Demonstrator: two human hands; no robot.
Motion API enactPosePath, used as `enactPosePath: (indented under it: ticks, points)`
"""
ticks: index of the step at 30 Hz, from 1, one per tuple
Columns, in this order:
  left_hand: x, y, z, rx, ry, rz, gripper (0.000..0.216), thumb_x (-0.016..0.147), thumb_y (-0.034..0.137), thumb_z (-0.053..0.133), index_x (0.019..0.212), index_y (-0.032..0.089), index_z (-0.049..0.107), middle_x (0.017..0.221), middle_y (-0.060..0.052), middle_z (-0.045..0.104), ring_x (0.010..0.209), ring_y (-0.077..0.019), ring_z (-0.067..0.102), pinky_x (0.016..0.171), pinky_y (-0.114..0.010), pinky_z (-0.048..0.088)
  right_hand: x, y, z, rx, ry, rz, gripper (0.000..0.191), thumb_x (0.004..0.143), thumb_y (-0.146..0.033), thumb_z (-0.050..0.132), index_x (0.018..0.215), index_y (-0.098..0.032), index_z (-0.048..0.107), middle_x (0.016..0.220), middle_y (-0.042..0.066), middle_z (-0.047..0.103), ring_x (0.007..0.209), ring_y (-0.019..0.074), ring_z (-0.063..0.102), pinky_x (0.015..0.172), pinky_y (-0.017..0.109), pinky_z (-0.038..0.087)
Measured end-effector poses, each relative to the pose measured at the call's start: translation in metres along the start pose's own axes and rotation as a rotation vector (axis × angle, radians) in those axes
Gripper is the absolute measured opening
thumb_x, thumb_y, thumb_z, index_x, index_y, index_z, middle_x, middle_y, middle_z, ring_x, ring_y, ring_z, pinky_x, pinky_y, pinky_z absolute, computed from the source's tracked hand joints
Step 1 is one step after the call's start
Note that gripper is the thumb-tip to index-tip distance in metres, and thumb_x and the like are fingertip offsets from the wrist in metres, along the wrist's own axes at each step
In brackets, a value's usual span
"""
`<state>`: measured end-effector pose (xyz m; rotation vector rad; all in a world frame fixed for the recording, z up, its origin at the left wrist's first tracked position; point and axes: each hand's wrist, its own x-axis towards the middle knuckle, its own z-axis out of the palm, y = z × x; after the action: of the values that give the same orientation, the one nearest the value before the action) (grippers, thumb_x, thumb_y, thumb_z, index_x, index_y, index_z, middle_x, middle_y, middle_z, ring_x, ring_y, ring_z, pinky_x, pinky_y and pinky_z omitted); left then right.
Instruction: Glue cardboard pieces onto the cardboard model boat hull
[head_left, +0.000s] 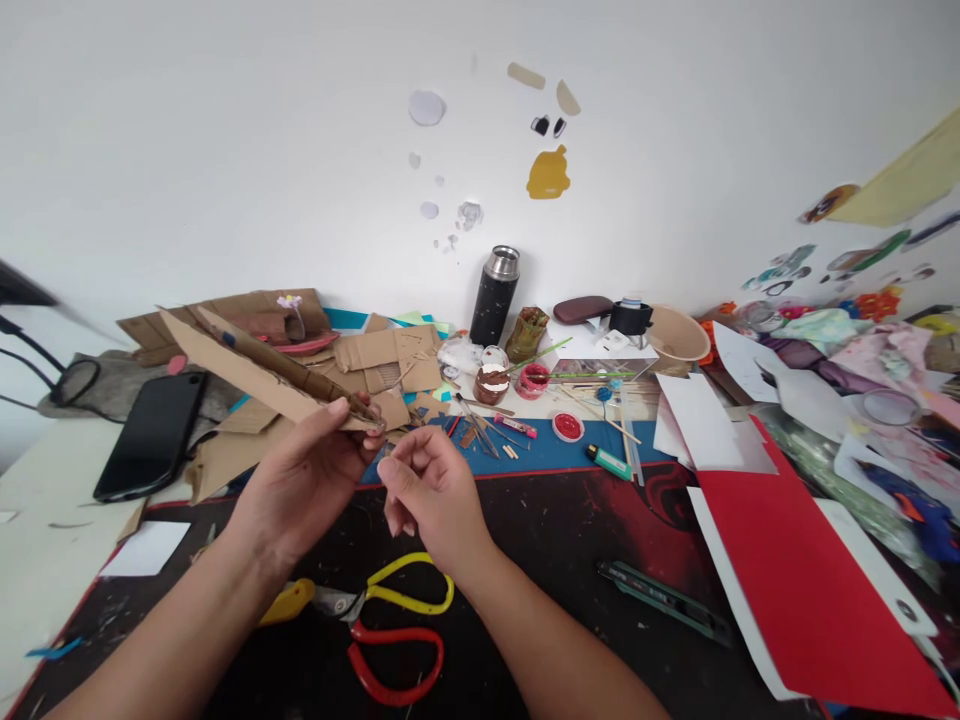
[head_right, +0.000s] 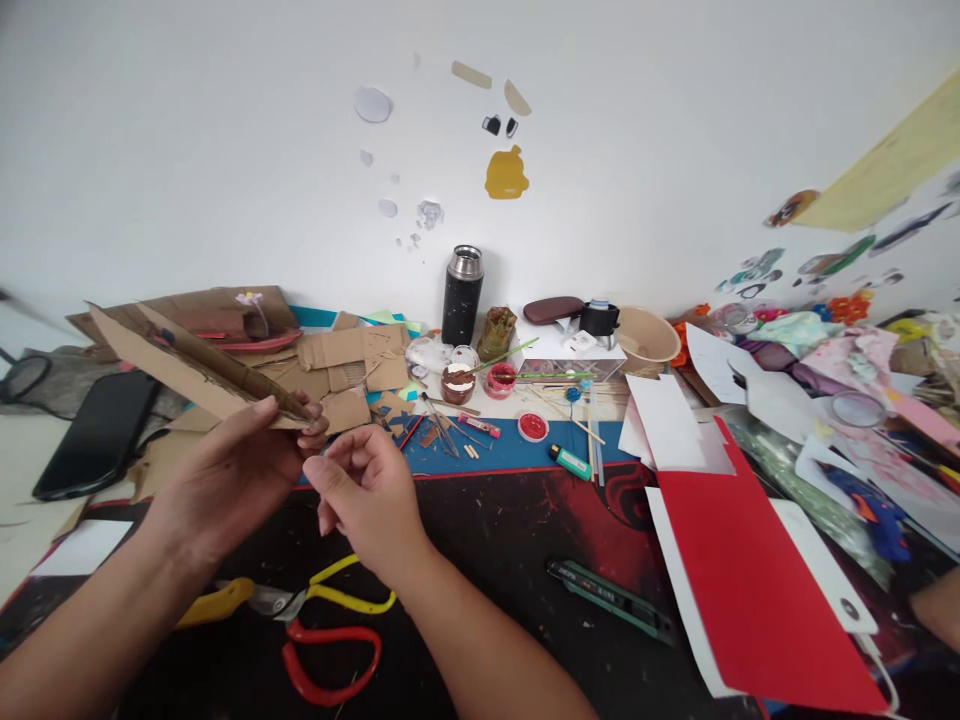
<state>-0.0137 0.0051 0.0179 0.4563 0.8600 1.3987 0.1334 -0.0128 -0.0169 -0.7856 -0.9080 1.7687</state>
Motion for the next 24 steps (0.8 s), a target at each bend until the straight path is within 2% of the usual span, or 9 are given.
enactPosePath:
  ticks: [5,10,12,18,21,24]
  points:
    - [-0.002,-0.008,0.000,0.052,-0.035,-0.059,0.036,0.067,0.033,0.104,0.092,0.014,0.086,0.080,-0.005,0.080,0.069,-0.0183,0.070,0.064,-0.028,0.068,0.001,-0.001,-0.001,-0.001,0.051,-0.042,0.048,0.084,-0.061,0.087,0.093,-0.025,0.056,0.063,-0.011,0.058,0.039,0.0071,0.048,0.038,0.019,0.034]
    - [-0.007,-0.015,0.004,0.073,-0.073,-0.091,0.042,0.066,0.038,0.105,0.093,0.014,0.085,0.078,-0.005,0.080,0.062,-0.0253,0.071,0.042,-0.037,0.065,0.002,0.000,-0.003,-0.017,0.093,-0.055,0.044,0.085,-0.055,0.086,0.094,-0.025,0.056,0.063,-0.011,0.058,0.039,0.0070,0.048,0.038,0.019,0.033]
    - [-0.008,-0.017,0.005,0.072,-0.084,-0.106,0.043,0.066,0.039,0.105,0.095,0.014,0.084,0.074,-0.004,0.078,0.060,-0.0268,0.071,0.039,-0.040,0.064,0.002,0.001,-0.003,-0.021,0.097,-0.052,0.043,0.085,-0.054,0.086,0.093,-0.025,0.056,0.063,-0.011,0.058,0.039,0.0071,0.048,0.038,0.020,0.033]
    - [-0.007,-0.022,0.002,0.031,-0.028,-0.058,0.033,0.071,0.030,0.103,0.094,0.015,0.084,0.086,-0.004,0.081,0.071,-0.0190,0.074,0.064,-0.029,0.068,0.003,-0.001,-0.003,-0.039,0.133,-0.067,0.037,0.086,-0.051,0.083,0.092,-0.025,0.057,0.062,-0.010,0.060,0.040,0.0074,0.047,0.038,0.020,0.035]
    - [-0.007,-0.025,0.001,0.007,-0.007,-0.056,0.030,0.073,0.027,0.102,0.094,0.016,0.083,0.088,-0.005,0.082,0.076,-0.0189,0.075,0.070,-0.028,0.066,0.003,-0.002,-0.003,-0.052,0.138,-0.086,0.034,0.088,-0.049,0.082,0.091,-0.025,0.057,0.061,-0.011,0.060,0.040,0.0076,0.046,0.038,0.020,0.036]
    - [-0.008,-0.027,0.003,0.005,0.021,-0.030,0.039,0.068,0.030,0.106,0.095,0.013,0.084,0.087,-0.005,0.081,0.075,-0.0179,0.074,0.070,-0.026,0.066,0.003,-0.002,-0.003,-0.050,0.134,-0.111,0.033,0.089,-0.047,0.082,0.090,-0.025,0.058,0.059,-0.011,0.060,0.039,0.0073,0.045,0.038,0.020,0.035]
